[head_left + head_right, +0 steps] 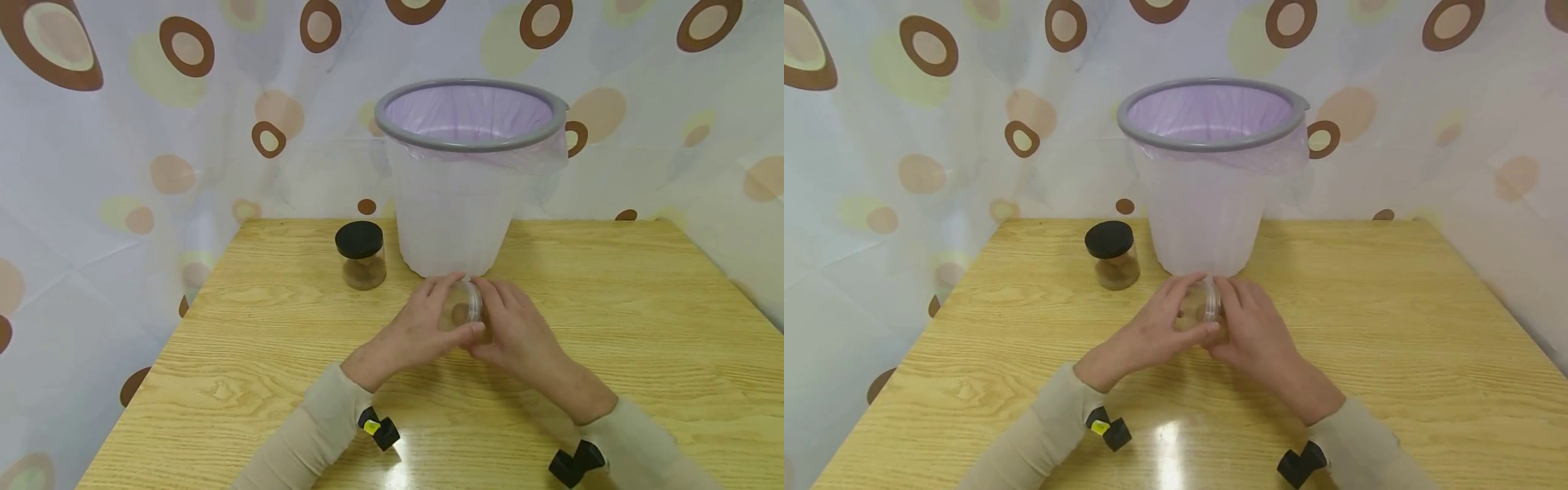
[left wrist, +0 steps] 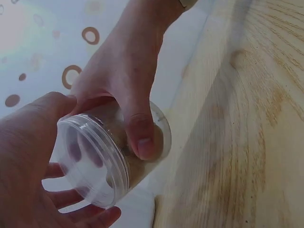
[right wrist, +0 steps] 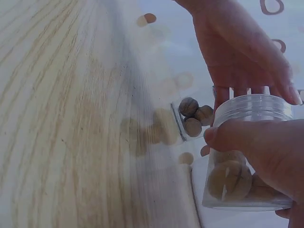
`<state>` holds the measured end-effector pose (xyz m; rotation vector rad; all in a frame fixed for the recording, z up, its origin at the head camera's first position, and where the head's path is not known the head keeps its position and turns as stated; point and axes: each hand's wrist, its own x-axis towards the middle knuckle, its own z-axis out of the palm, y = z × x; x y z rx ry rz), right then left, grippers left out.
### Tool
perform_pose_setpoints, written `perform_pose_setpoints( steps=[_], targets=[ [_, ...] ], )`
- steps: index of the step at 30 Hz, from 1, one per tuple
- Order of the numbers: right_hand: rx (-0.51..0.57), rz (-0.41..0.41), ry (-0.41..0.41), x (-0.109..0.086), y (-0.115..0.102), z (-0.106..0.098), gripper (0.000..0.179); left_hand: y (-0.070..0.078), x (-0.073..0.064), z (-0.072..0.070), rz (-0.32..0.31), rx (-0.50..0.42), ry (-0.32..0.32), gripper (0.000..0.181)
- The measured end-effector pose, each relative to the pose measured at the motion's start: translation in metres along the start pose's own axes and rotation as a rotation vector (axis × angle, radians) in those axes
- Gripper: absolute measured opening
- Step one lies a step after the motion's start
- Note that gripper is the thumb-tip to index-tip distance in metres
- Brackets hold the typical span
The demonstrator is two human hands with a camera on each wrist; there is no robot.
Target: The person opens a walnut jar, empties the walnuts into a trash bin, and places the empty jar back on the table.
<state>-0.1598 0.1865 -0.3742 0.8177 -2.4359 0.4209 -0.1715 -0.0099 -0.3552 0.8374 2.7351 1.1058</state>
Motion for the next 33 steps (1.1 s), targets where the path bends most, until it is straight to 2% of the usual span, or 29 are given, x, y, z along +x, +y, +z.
perform_pose_setpoints(
  steps=[2,6,10,22,28,33],
  targets=[
    [-0.045,-0.038,0.004,0.002,0.0,-0.002,0.089,-0.002,0.0,0.0,-0.015,-0.046,-0.011,0.084],
    [-0.127,-0.074,-0.025,0.005,0.0,-0.007,0.095,-0.008,0.001,0.002,-0.008,-0.208,-0.02,0.083],
    [-0.197,-0.104,-0.046,0.007,-0.001,-0.01,0.098,-0.013,0.004,0.004,0.009,-0.319,0.013,0.081],
    [-0.323,-0.156,0.032,0.014,-0.007,-0.008,0.1,-0.015,0.002,0.003,0.018,-0.474,0.115,0.078],
    [-0.343,-0.164,0.027,0.013,-0.008,-0.007,0.107,-0.015,0.0,0.002,-0.013,-0.505,0.096,0.077],
    [-0.356,-0.187,0.012,0.013,-0.009,-0.008,0.1,-0.018,0.001,0.0,0.002,-0.484,0.055,0.078]
  ],
)
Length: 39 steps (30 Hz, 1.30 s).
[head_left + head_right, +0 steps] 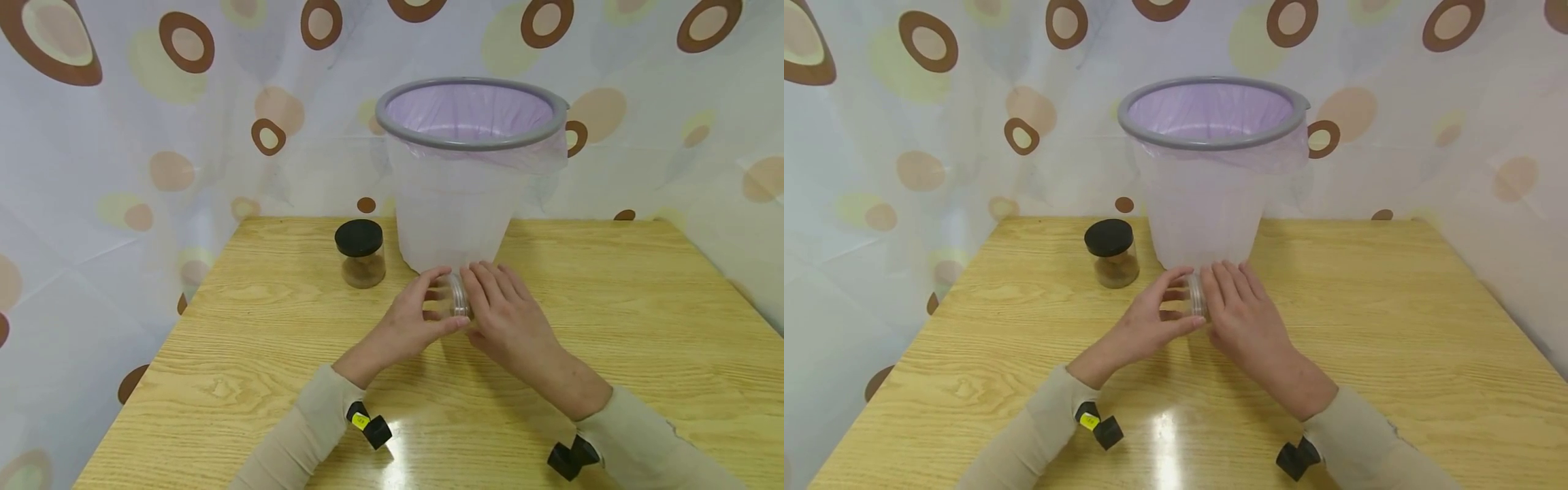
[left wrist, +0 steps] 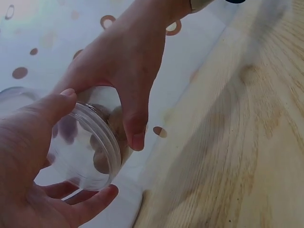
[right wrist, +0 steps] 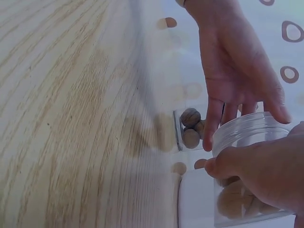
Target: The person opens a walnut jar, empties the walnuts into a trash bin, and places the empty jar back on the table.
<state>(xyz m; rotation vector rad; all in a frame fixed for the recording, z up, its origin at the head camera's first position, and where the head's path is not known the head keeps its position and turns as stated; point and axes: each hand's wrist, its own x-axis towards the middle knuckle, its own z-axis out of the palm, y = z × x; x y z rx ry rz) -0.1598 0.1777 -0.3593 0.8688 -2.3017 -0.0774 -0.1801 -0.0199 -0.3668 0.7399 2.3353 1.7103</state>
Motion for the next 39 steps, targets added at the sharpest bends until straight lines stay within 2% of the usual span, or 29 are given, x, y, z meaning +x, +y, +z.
perform_pose_setpoints(
  steps=[3,6,9,12,15,19,23,27,30,33,39],
  targets=[
    [0.02,-0.001,0.001,0.001,0.0,-0.002,0.097,-0.001,0.0,0.0,0.067,0.057,-0.012,0.08],
    [0.071,0.019,-0.006,0.002,0.001,-0.005,0.095,-0.003,0.0,0.001,0.218,0.141,0.01,0.079],
    [0.144,0.041,-0.01,0.004,0.002,-0.01,0.091,-0.004,0.0,0.002,0.385,0.212,0.065,0.073],
    [0.197,0.058,-0.015,0.007,0.003,-0.014,0.087,-0.005,0.002,0.004,0.487,0.28,0.124,0.069],
    [0.216,0.068,-0.023,0.008,0.004,-0.016,0.086,-0.004,0.005,0.007,0.491,0.363,0.148,0.064],
    [0.222,0.084,-0.04,0.009,0.004,-0.016,0.086,-0.004,0.008,0.015,0.424,0.487,0.164,0.058],
    [0.225,0.092,-0.048,0.008,0.003,-0.015,0.088,-0.005,0.01,0.025,0.371,0.548,0.219,0.058],
    [0.224,0.1,-0.051,0.009,0.001,-0.015,0.091,-0.007,0.013,0.032,0.405,0.611,0.316,0.069],
    [0.221,0.114,-0.057,0.009,-0.001,-0.016,0.09,-0.008,0.016,0.035,0.439,0.657,0.378,0.064],
    [0.201,0.123,-0.067,0.009,-0.003,-0.016,0.087,-0.008,0.017,0.037,0.446,0.686,0.402,0.055],
    [0.146,0.126,-0.079,0.008,-0.005,-0.015,0.085,-0.006,0.019,0.039,0.424,0.695,0.41,0.044]
  ],
)
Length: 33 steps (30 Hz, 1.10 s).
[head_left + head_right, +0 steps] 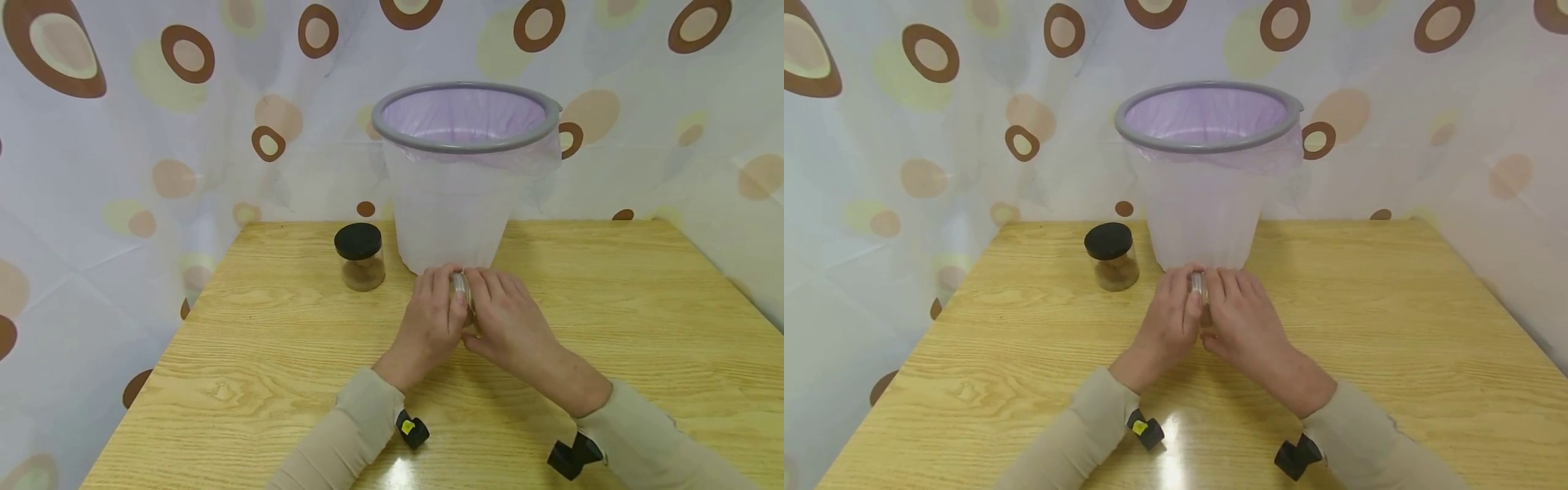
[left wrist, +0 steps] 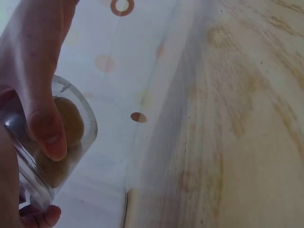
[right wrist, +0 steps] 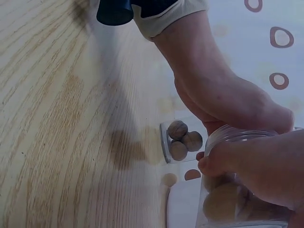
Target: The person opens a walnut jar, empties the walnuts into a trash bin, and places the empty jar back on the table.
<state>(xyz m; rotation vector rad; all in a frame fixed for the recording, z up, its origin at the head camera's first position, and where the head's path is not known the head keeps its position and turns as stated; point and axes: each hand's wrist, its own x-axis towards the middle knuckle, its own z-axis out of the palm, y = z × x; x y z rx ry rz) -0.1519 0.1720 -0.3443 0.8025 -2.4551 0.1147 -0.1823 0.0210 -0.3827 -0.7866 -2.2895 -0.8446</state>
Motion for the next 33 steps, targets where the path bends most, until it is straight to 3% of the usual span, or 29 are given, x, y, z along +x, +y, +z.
perform_pose_setpoints(
  steps=[3,11,14,19,21,25,29,33],
  targets=[
    [-0.015,0.003,0.005,0.0,0.0,0.001,0.086,0.001,0.0,0.001,-0.03,-0.016,-0.006,0.042],
    [-0.083,0.006,0.016,0.001,-0.002,0.003,0.092,0.006,0.004,0.0,-0.182,-0.115,-0.041,0.043],
    [-0.062,0.012,0.003,0.0,-0.002,0.003,0.09,0.007,0.004,-0.003,-0.213,-0.141,-0.088,0.047],
    [-0.016,0.022,-0.004,-0.004,0.002,0.002,0.083,0.003,0.004,-0.009,-0.25,-0.28,-0.223,0.054],
    [-0.007,0.017,-0.001,-0.006,0.004,0.002,0.083,-0.002,0.003,-0.012,-0.229,-0.332,-0.282,0.055],
    [0.017,0.01,-0.005,-0.008,0.006,0.002,0.085,-0.009,0.001,-0.019,-0.123,-0.38,-0.348,0.056],
    [0.037,0.013,-0.013,-0.008,0.006,0.0,0.086,-0.014,-0.004,-0.024,0.007,-0.43,-0.338,0.066],
    [0.044,0.006,-0.019,-0.01,0.006,0.0,0.09,-0.019,-0.008,-0.026,0.087,-0.47,-0.322,0.078]
  ],
)
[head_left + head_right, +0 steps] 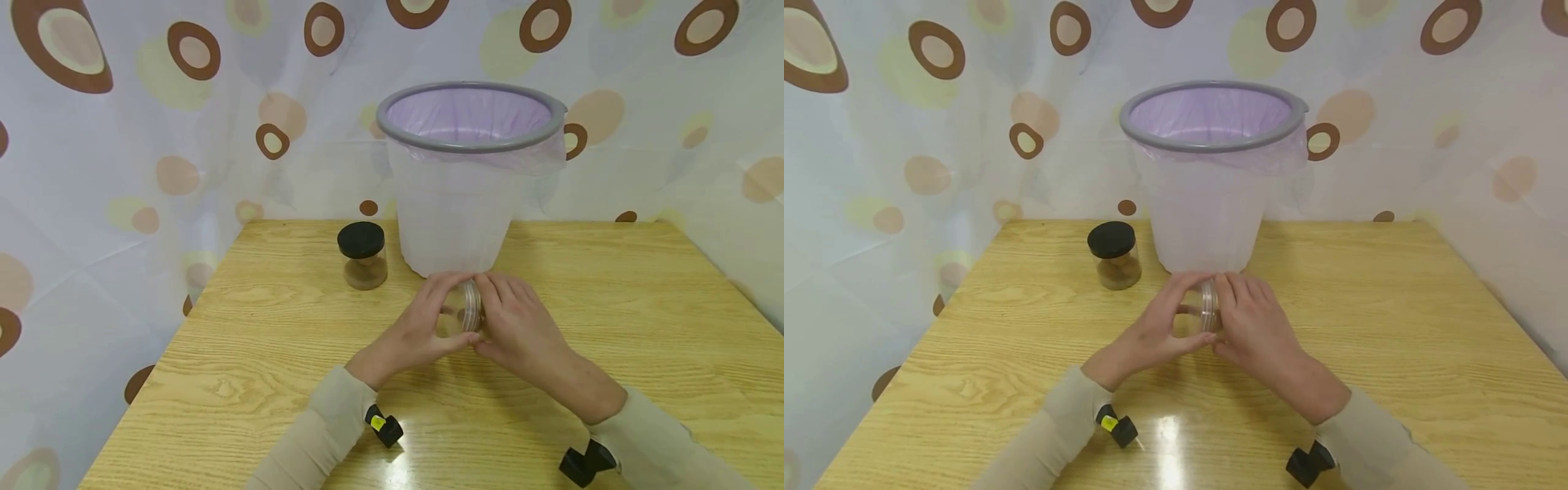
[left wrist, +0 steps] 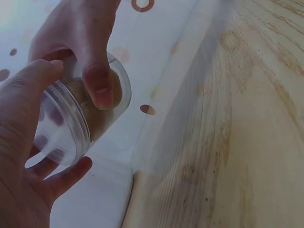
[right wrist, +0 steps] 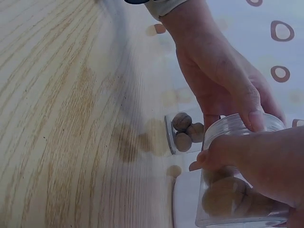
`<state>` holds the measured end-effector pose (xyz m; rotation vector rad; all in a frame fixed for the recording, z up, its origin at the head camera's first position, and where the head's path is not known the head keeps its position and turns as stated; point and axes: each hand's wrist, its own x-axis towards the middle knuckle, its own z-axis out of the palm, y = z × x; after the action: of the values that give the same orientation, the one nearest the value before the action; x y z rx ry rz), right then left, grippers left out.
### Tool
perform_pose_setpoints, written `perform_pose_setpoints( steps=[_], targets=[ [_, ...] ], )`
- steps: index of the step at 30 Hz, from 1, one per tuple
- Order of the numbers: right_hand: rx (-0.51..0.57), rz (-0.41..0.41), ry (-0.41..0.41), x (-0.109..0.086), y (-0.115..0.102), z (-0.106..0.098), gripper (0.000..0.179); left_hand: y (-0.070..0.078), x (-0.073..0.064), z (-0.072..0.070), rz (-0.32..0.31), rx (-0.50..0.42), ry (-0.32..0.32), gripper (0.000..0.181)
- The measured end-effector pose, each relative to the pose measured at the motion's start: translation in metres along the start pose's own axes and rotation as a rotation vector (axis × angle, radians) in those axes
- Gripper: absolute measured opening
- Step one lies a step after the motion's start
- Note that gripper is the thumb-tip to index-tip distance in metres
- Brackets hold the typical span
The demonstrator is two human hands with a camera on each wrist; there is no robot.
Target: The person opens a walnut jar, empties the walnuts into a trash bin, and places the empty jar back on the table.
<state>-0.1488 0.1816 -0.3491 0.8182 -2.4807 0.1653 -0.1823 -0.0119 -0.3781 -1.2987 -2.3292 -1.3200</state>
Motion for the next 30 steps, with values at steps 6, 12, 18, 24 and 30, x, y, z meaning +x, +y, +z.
perform_pose_setpoints(
  steps=[6,12,18,24,30],
  targets=[
    [-0.005,-0.022,0.012,-0.0006,0.0001,0.0013,0.093,-0.0009,-0.0017,-0.0024,-0.005,-0.019,0.0,0.079],
    [-0.034,-0.041,0.032,0.0002,0.0005,0.0026,0.093,0.0016,-0.0021,-0.0014,-0.138,-0.09,-0.007,0.076],
    [-0.046,-0.044,0.028,-0.0001,0.0014,0.0029,0.094,0.0049,0.0,0.0021,-0.24,-0.094,0.009,0.072],
    [-0.038,-0.034,0.017,-0.0016,0.0023,0.002,0.094,0.0082,0.0013,0.003,-0.28,-0.075,-0.012,0.076],
    [-0.008,-0.02,0.011,-0.0045,0.0036,-0.0003,0.104,0.0034,0.0011,0.0028,0.006,0.142,-0.011,0.103]
  ],
)
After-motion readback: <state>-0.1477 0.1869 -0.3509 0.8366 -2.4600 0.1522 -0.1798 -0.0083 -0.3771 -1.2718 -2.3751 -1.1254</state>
